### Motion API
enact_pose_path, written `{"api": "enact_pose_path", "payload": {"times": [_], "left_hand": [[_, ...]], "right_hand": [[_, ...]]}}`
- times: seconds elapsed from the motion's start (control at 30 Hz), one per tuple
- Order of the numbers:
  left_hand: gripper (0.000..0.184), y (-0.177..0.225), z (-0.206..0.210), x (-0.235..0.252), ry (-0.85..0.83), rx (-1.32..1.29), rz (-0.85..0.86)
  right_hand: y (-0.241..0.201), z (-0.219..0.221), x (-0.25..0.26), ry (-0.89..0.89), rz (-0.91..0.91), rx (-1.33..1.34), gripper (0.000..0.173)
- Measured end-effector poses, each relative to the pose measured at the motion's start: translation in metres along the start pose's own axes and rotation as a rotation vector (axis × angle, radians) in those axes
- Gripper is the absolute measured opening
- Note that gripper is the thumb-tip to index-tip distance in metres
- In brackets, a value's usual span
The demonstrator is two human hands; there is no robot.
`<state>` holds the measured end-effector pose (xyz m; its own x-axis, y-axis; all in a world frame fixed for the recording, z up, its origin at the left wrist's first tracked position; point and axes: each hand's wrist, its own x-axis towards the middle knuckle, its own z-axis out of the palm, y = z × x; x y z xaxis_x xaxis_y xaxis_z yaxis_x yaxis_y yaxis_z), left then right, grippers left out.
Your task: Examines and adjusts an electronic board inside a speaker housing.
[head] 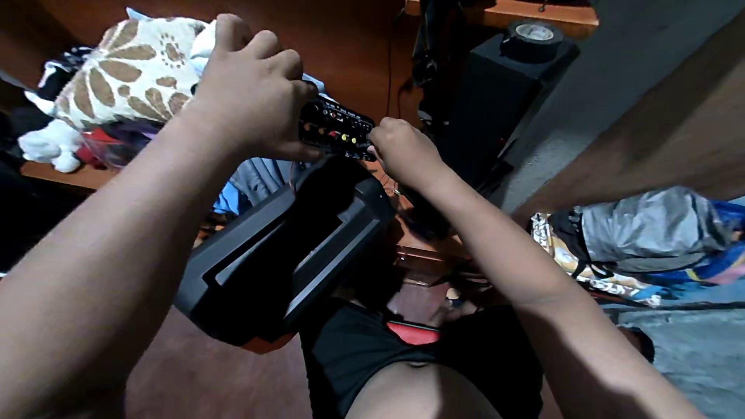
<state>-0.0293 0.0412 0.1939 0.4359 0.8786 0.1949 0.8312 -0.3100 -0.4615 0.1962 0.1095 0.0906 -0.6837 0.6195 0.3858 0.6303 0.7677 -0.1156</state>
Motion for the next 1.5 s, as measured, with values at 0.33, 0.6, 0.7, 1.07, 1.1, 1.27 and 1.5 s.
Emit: {"api": "enact_pose_path", "payload": {"times": [0.33, 0.6, 0.7, 1.07, 1.1, 1.27, 1.5], "left_hand": [[0.077, 0.009, 0.019, -0.015, 0.086, -0.008, -0.015], [0.079, 0.011, 0.016, -0.017, 0.108, -0.013, -0.049], [0.082, 0.01, 0.016, -0.018, 0.129, -0.002, -0.047], [0.079, 0.024, 0.035, -0.03, 0.34, 0.04, -0.061], [0.079, 0.025, 0.039, -0.031, 0.352, 0.05, -0.07], [0.079, 0.031, 0.069, -0.043, 0.399, 0.055, -0.163], [0.084, 0.053, 0.081, -0.055, 0.314, 0.004, -0.343]], "right_hand": [[0.008, 0.017, -0.003, 0.215, -0.063, -0.006, 0.02], [0.003, 0.012, -0.003, 0.293, -0.069, -0.06, 0.019], [0.008, 0.009, -0.006, 0.313, -0.093, -0.056, 0.021], [-0.008, -0.005, 0.001, 0.134, 0.445, 0.531, 0.026], [-0.007, -0.004, 0.004, 0.108, 0.481, 0.576, 0.028], [-0.011, 0.005, 0.011, -0.028, 0.535, 0.61, 0.041], [-0.03, 0.03, 0.008, 0.07, 0.63, 0.771, 0.041]]}}
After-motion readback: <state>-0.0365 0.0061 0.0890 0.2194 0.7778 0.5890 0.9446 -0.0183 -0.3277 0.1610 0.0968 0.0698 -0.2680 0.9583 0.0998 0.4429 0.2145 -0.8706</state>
